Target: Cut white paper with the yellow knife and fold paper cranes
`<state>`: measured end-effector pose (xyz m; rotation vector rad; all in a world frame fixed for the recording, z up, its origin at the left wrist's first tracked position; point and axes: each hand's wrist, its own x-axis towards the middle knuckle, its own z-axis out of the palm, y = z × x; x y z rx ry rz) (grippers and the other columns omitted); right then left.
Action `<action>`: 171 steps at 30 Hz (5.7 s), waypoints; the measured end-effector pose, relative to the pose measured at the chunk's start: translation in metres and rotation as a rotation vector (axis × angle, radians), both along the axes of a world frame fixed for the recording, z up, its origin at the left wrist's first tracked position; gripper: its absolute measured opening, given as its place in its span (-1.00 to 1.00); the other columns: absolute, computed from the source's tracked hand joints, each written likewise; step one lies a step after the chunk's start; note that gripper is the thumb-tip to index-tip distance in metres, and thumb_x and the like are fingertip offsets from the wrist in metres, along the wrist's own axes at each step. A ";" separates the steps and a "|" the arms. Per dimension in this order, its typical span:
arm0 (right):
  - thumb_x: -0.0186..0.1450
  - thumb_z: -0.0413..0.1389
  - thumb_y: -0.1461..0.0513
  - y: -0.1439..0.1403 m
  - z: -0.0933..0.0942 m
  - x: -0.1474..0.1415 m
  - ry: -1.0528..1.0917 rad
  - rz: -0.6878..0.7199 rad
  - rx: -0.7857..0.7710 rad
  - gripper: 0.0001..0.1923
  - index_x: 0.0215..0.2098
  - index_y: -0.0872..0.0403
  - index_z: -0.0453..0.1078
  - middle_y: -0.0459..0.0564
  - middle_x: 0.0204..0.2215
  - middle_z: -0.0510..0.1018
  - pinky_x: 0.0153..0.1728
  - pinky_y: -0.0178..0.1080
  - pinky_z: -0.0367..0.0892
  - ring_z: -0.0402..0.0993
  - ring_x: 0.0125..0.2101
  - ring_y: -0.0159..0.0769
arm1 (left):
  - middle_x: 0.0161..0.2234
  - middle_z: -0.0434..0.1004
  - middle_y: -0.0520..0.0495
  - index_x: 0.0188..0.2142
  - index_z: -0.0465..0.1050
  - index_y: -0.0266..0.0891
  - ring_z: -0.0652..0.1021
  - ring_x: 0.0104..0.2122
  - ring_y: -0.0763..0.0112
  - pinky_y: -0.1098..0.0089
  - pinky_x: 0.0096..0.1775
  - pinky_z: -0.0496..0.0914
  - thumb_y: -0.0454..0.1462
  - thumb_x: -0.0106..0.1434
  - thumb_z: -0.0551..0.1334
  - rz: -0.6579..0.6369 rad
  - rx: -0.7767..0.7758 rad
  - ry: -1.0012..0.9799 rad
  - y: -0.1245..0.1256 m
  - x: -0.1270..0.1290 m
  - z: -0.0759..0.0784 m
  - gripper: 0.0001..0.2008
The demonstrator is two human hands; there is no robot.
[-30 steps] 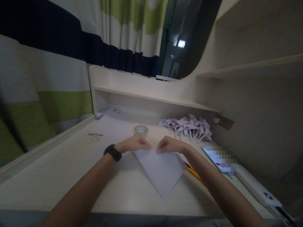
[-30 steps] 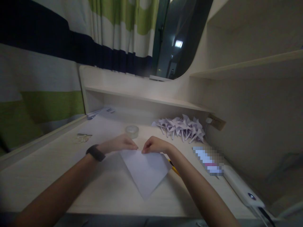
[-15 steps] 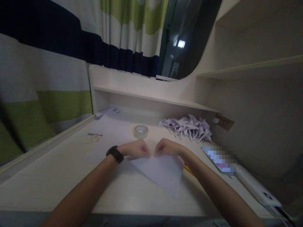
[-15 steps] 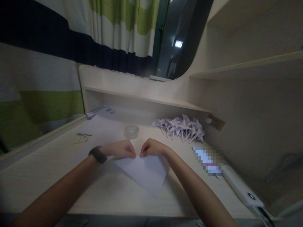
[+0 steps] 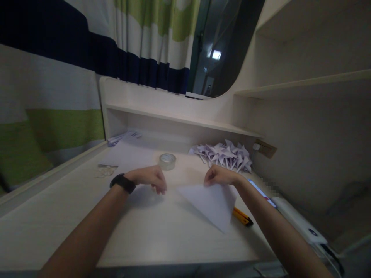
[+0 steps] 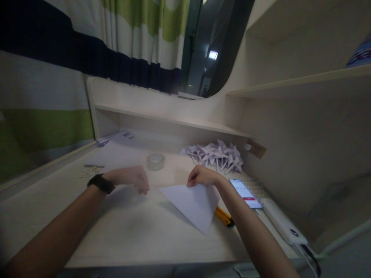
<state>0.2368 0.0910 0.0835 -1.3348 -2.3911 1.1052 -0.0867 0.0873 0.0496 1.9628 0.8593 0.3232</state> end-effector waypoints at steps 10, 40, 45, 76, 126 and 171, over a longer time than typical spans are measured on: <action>-0.02 0.24 0.25 -0.009 -0.011 -0.044 0.007 0.061 0.033 -0.86 -0.47 0.11 0.61 -0.09 -0.57 0.60 -0.40 -0.34 0.26 0.43 -0.51 -0.35 | -0.70 0.26 0.07 -0.68 0.40 -0.27 0.21 -0.63 0.49 0.43 -0.55 -0.02 -0.12 0.17 0.21 -0.011 0.357 -0.130 -0.020 0.058 0.001 -0.62; 0.06 0.30 0.01 -0.009 -0.063 -0.019 1.229 -0.473 -0.294 -0.60 -0.19 -0.04 0.39 -0.01 -0.21 0.58 -0.07 -0.02 0.39 0.54 -0.15 -0.13 | -0.36 0.57 -0.14 -0.33 0.56 -0.34 0.49 -0.43 0.37 0.41 -0.39 0.33 -0.12 0.05 0.36 0.722 -0.051 -0.710 0.000 0.049 -0.024 -0.70; 0.03 0.35 0.14 -0.005 -0.079 -0.059 1.220 -0.533 -0.190 -0.55 -0.14 0.00 0.38 0.00 -0.19 0.60 -0.22 -0.08 0.47 0.56 -0.27 -0.15 | -0.30 0.57 -0.17 -0.27 0.52 -0.35 0.53 -0.36 0.32 0.37 -0.32 0.37 -0.10 0.05 0.37 0.614 -0.161 -0.770 -0.011 0.068 -0.031 -0.64; 0.02 0.37 0.15 -0.018 -0.091 -0.028 0.936 -0.265 -0.338 -0.68 -0.30 0.16 0.55 0.04 -0.38 0.63 -0.32 -0.25 0.36 0.52 -0.42 -0.28 | -0.51 0.58 -0.11 -0.35 0.58 -0.31 0.49 -0.56 0.45 0.51 -0.56 0.23 -0.10 0.14 0.34 0.343 0.006 -0.341 -0.005 0.019 -0.037 -0.72; 0.10 0.12 0.33 -0.043 -0.095 -0.060 0.844 -0.530 0.379 -0.68 -0.23 -0.05 0.59 -0.06 -0.22 0.64 -0.11 -0.05 0.43 0.56 -0.22 -0.09 | -0.22 0.59 -0.27 -0.20 0.53 -0.36 0.57 -0.28 0.25 0.31 -0.22 0.42 -0.05 0.09 0.37 0.521 -0.264 -0.771 -0.028 0.065 -0.034 -0.59; -0.19 0.43 0.21 -0.028 -0.095 -0.053 0.960 -0.503 -0.189 0.13 0.24 -0.04 -0.05 -0.04 -0.36 0.55 -0.59 -0.21 0.45 0.52 -0.55 -0.24 | -0.17 0.54 -0.24 0.22 0.17 -0.24 0.55 -0.36 0.31 0.41 -0.44 0.37 -0.19 -0.01 0.43 0.341 -0.252 -0.393 -0.023 0.058 -0.032 -0.17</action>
